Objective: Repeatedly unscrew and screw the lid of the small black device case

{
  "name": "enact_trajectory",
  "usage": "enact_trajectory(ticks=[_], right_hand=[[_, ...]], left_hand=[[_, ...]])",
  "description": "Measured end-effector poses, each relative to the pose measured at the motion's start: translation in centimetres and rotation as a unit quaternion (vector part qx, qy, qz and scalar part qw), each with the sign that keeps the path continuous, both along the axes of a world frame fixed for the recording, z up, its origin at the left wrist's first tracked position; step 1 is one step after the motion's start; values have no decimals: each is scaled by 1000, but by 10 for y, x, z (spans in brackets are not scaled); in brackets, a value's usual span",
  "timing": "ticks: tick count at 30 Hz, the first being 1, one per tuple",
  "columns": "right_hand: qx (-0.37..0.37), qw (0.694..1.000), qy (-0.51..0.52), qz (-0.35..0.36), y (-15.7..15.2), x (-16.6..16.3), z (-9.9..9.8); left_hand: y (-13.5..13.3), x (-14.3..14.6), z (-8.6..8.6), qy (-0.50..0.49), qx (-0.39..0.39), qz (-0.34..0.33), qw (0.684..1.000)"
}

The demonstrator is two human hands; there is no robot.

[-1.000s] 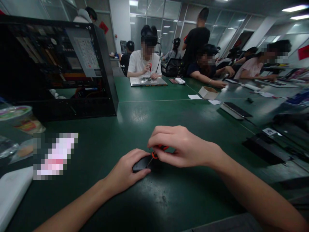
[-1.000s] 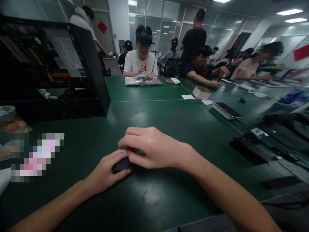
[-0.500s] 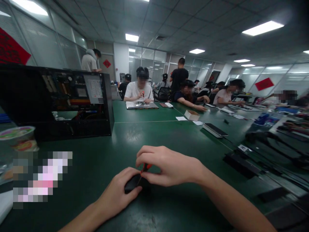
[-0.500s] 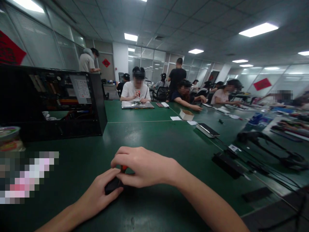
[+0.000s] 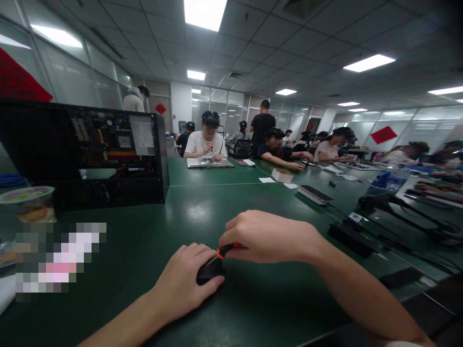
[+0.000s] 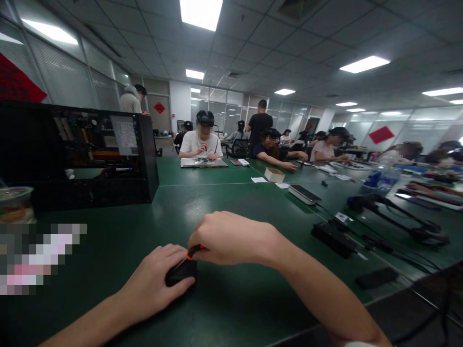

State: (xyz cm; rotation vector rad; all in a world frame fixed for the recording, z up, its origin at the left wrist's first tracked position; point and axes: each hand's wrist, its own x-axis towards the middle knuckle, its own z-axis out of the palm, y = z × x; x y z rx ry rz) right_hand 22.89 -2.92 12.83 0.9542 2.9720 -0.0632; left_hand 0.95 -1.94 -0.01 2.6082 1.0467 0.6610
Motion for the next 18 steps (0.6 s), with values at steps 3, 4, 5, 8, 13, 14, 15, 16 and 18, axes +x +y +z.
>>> enact_trajectory(ticks=[3,4,5,8,13,14,15,16,18], right_hand=[[-51,998,12,26,2,15,-11],[-73,997,30,28,3,22,-15],[-93,994,50,23,6,31,-19],[-131,986,101,-20,10,55,-26],[-117,985,127,-28,8,66,-30],[-112,985,127,-22,6,65,-30],[-106,986,126,-16,5,64,-30],[-102,987,123,-12,5,63,-31],[-97,988,117,-12,4,63,-32]], left_hand=[[1,1,0,-11,-9,-9,1000],[2,0,0,-12,-14,-15,1000],[3,-2,-1,-11,-19,-19,1000],[6,-5,-3,-5,-28,-22,999],[8,-4,-6,5,-18,-14,1000],[8,-4,-6,6,-17,-14,1000],[8,-3,-6,7,-16,-13,1000],[8,-3,-6,7,-17,-13,1000],[8,-3,-7,8,-16,-14,1000]])
